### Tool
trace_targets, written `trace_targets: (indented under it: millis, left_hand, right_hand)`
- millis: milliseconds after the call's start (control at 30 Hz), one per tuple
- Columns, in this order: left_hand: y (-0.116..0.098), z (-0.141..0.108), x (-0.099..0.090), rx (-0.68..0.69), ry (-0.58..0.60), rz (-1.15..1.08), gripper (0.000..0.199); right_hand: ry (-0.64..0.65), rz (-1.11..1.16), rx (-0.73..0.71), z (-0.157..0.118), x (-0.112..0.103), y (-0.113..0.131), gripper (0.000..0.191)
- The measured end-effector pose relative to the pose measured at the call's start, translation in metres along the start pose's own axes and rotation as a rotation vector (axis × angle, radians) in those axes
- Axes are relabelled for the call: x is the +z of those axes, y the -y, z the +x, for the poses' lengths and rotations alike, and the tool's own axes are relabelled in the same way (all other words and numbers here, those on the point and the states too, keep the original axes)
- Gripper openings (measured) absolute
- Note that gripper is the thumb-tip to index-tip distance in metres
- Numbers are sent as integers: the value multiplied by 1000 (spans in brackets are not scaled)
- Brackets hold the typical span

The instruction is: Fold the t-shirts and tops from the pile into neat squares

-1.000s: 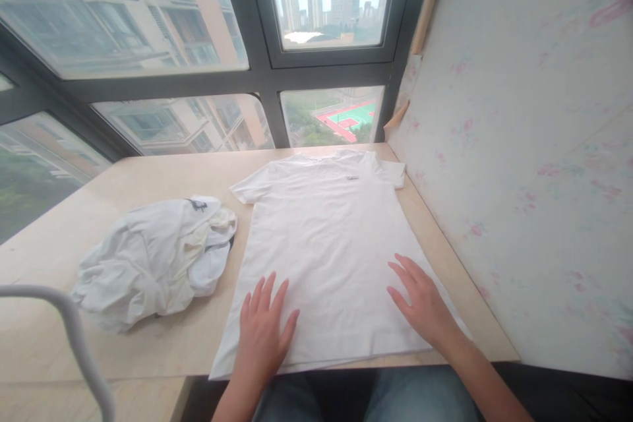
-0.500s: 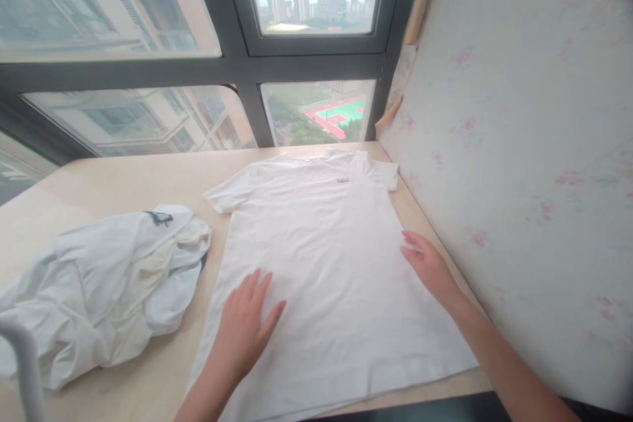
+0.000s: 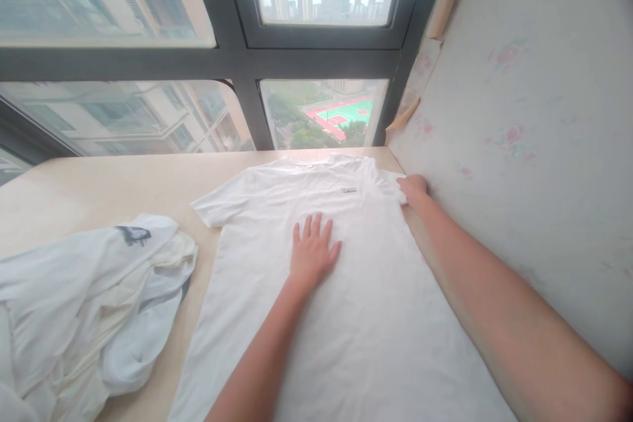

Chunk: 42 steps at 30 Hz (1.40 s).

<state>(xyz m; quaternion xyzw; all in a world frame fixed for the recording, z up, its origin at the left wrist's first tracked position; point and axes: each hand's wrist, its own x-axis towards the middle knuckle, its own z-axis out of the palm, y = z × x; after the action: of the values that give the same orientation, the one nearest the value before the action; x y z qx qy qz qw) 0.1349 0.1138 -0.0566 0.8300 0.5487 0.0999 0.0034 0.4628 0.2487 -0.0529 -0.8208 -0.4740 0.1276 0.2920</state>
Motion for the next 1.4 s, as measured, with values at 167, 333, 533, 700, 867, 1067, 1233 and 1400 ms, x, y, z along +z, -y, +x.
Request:
trace_targets:
  millis: [167,333,533,700,867,1067,1233,1400]
  left_hand:
    - [1,-1,-1,-3,13,-16,60]
    - [0,0,-2,2,5,-28,59]
    - [-1,-1,-4,-9,2,-20,58]
    - [-1,0,-4,-8,-3,-24,58]
    - [-1,0,-3,-12,-5,-24,57]
    - [-1,0,-3,-4,-11,-30,57]
    - [-1,0,-4,-4,-14,-37,56]
    - [0,0,-3,1,-22,-20,56]
  right_hand:
    - [76,-102,85,15,0,4,18]
    - [3,-204,-12,22,-14,17,25]
    - [-87,-248,-51,20,-30,28,40]
    - [-169,-216,-64,20,-35,26,49]
    - [-246,-131,-111,26,-37,27,46]
    - [-133,-116,-106,29,-31,26,52]
    - [-49,-155,-79,19,-20,15,65]
    - [-53,-265,-98,-1,-26,19,59]
